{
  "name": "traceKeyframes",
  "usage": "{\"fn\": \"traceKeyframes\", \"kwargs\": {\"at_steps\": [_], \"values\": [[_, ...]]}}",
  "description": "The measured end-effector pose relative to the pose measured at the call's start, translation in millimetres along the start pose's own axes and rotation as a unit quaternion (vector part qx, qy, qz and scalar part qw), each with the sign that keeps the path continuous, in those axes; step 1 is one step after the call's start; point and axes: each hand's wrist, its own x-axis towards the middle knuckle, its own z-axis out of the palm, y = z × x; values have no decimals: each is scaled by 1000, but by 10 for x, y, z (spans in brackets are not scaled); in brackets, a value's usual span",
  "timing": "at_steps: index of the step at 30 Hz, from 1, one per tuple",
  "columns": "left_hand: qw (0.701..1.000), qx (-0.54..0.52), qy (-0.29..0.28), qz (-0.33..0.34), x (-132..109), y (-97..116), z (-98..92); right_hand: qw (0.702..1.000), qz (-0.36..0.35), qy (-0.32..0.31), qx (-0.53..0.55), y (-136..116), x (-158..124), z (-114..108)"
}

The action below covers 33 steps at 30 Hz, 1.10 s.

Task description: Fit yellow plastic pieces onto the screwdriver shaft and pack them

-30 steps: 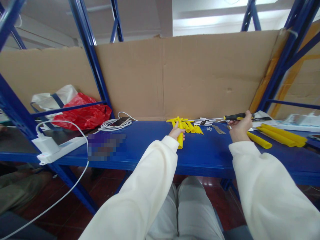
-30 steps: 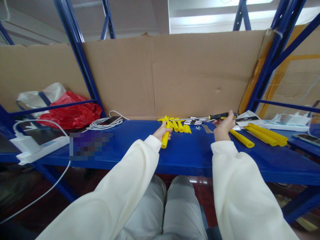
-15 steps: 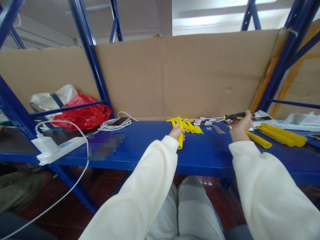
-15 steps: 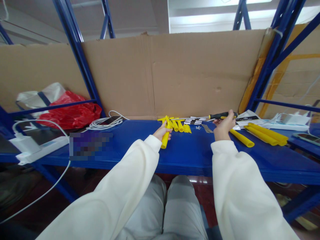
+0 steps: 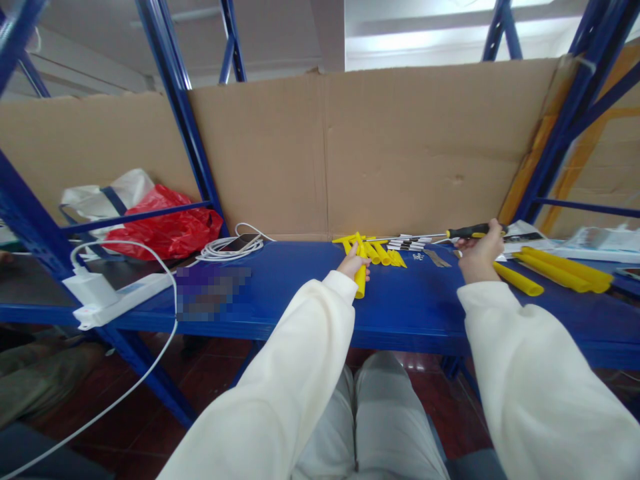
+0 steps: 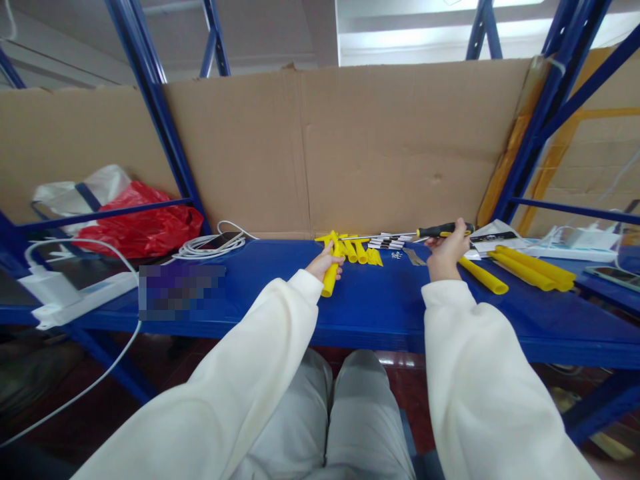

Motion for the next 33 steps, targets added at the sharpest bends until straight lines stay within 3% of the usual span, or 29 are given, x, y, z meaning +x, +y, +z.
{"fn": "traceKeyframes", "kwargs": {"at_steps": [5, 15, 21, 33], "values": [[1000, 4, 7, 6, 17, -18, -7, 1000, 6, -24, -10, -15, -7, -4], [1000, 8, 12, 4, 4, -4, -20, 987, 122, -88, 55, -48, 97, -72], [1000, 3, 13, 21, -60, 28, 2, 990, 73, -103, 58, -47, 77, -57], [996, 28, 61, 53, -61, 35, 1, 998, 15, -53, -34, 6, 105, -53]]}}
